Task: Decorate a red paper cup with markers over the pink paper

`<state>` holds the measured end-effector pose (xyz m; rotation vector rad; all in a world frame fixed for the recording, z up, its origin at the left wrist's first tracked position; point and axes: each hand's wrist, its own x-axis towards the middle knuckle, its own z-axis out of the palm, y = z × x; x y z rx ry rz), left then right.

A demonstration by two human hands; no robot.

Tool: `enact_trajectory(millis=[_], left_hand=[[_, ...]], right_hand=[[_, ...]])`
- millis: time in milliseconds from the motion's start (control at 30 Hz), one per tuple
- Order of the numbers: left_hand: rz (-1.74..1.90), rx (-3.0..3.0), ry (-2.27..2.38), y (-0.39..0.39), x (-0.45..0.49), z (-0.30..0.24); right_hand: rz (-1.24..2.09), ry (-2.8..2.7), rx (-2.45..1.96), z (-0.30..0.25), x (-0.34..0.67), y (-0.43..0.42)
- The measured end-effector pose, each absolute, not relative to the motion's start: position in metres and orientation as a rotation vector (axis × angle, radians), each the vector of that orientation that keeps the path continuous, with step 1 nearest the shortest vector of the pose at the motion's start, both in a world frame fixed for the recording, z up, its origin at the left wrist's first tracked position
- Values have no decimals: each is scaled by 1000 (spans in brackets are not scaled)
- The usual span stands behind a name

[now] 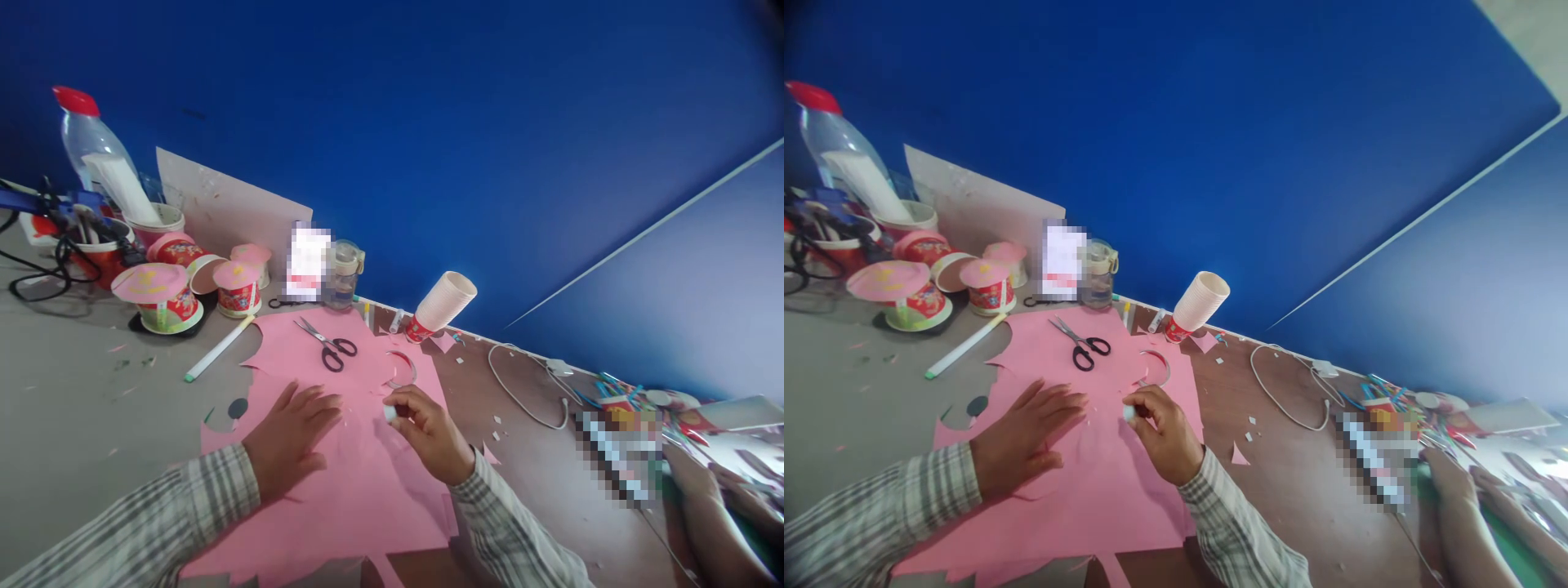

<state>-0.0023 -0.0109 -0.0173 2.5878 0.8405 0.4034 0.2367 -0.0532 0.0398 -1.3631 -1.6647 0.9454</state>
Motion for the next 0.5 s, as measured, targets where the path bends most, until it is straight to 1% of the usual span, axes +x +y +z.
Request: enact_trajectory(millis=[33, 100, 200, 500], left_hand=[[412, 2584, 844, -11, -3, -17], [431, 2577, 863, -11, -4, -19], [457, 2567, 897, -10, -6, -23], [521, 2573, 966, -10, -5, -25]], right_hand=[[1017, -1534, -1330, 30, 237, -51], [1065, -1468, -1310, 14, 238, -47], [1050, -1445, -1313, -1, 240, -42], [651, -1587, -1390, -14, 222, -47]])
